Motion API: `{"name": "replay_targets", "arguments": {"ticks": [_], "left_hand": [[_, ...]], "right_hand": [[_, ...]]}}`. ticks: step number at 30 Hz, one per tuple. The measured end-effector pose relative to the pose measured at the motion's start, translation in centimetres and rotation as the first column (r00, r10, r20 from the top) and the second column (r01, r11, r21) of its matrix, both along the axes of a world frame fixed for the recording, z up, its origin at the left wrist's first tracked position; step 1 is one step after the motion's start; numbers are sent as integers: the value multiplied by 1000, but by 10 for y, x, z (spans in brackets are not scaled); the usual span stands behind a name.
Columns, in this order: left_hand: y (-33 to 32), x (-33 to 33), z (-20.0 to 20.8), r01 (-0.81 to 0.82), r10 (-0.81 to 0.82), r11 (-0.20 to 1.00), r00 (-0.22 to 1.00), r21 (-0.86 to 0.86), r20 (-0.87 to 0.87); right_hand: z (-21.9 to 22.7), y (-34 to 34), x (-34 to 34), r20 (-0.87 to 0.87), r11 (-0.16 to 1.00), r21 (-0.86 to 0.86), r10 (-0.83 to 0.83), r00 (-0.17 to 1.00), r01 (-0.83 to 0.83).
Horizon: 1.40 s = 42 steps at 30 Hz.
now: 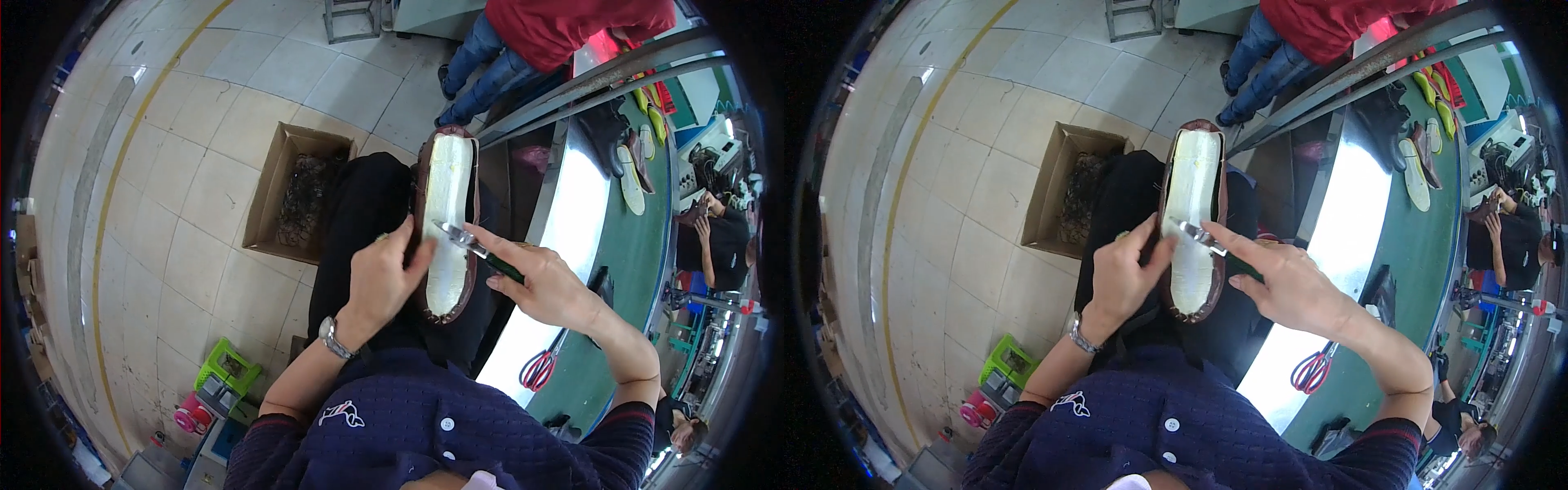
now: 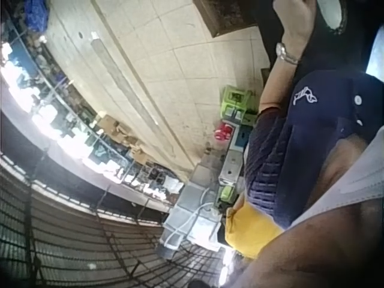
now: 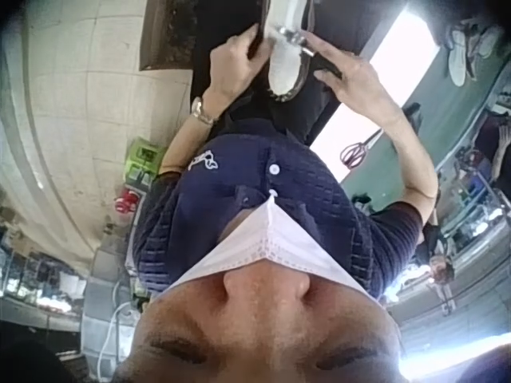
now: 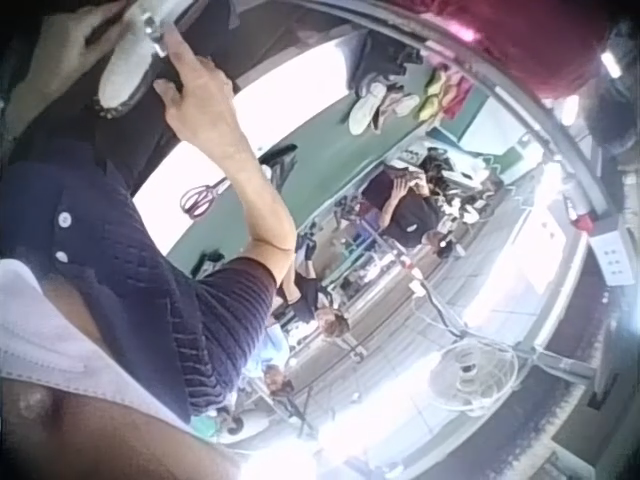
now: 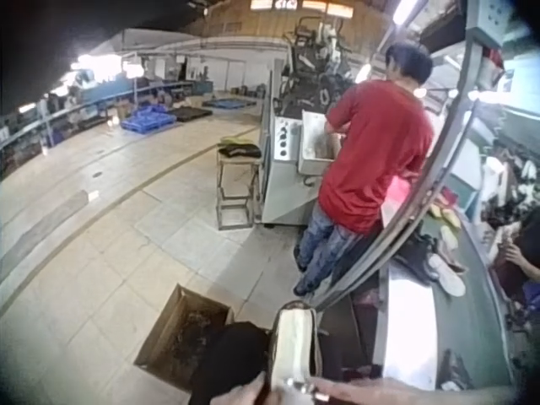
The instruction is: Assembling shoes by pulling the upper over the last and securing it with tools at a factory station.
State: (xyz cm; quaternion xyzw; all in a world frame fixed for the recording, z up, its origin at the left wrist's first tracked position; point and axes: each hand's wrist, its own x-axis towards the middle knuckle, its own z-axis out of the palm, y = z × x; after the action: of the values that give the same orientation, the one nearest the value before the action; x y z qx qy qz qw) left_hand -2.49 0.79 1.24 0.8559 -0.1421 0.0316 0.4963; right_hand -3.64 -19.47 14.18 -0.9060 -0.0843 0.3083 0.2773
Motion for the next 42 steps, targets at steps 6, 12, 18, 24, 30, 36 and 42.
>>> {"name": "replay_targets", "arguments": {"ticks": [6,12,18,24,30,36,42], "left_hand": [[4,-8,-9,139,-273,935,869,-326,-413],[-17,35,-25,-416,-719,340,463,-843,-518],[-19,37,-17,-302,-635,440,561,-846,-531],[-21,44,-14,-179,-589,544,614,-819,-526],[-16,43,-11,-123,-577,591,627,-798,-524],[-3,48,-10,-196,-641,575,495,-794,-587],[7,43,-15,-190,-674,588,423,-787,-605]], "right_hand": [[-5,15,-2,106,912,-373,225,969,-171],[-12,9,-7,216,952,-267,210,953,-149],[43,10,53,393,933,-125,358,847,-337],[-9,-1,110,148,741,-584,499,854,-331],[-30,-12,89,533,917,-195,397,747,-348],[-10,1,84,369,815,-419,555,746,-400],[-12,7,73,271,769,-485,585,764,-417]]}}
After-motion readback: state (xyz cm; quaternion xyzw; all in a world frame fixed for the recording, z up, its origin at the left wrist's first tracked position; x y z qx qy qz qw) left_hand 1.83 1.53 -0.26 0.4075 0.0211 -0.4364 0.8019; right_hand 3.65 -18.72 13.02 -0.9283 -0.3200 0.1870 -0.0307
